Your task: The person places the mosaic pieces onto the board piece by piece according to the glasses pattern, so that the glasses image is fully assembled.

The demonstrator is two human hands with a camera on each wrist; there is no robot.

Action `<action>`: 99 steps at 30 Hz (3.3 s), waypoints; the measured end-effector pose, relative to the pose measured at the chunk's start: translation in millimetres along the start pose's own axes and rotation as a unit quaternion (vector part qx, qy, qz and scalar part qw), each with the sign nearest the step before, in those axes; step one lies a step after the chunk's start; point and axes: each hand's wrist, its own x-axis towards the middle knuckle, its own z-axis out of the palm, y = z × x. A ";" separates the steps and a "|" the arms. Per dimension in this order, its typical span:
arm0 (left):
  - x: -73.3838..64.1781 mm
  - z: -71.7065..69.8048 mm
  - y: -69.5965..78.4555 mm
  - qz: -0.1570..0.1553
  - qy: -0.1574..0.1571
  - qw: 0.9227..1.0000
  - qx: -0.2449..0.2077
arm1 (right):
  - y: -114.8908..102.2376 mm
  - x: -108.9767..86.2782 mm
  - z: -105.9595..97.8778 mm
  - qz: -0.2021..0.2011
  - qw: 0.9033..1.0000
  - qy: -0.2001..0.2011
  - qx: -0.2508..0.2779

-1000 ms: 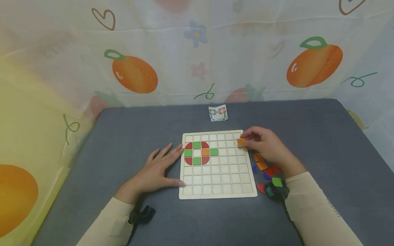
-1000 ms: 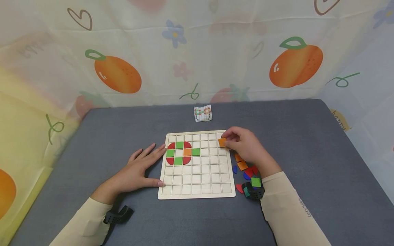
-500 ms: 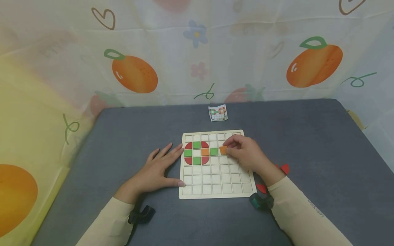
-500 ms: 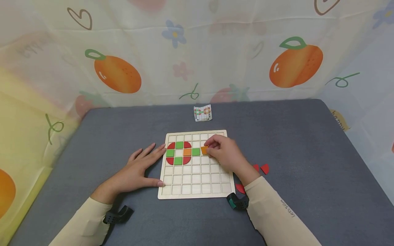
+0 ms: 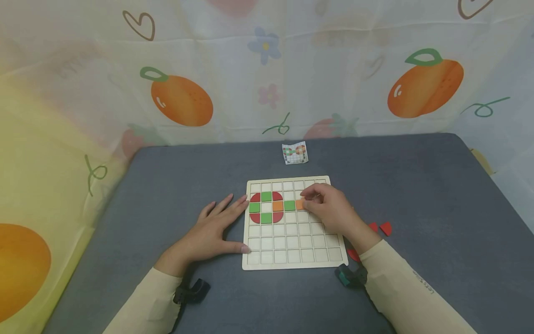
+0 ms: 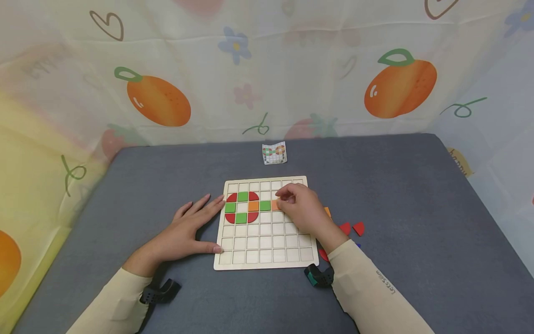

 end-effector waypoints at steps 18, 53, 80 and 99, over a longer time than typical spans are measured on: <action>0.4 -0.8 0.7 0.000 -0.002 1.000 0.000 | 0.8 1.8 -8.0 -0.031 0.997 -0.034 0.056; 0.8 0.9 0.1 -0.004 0.000 1.000 0.006 | 36.8 -3.5 -97.2 -0.047 0.986 -0.063 0.149; 0.9 0.1 0.5 -0.005 -0.002 1.000 0.007 | 59.1 -2.6 -107.5 -0.015 0.990 -0.140 -0.025; 0.6 0.6 0.0 -0.006 -0.003 1.000 0.006 | 46.9 0.4 -94.8 -0.022 0.992 -0.081 -0.099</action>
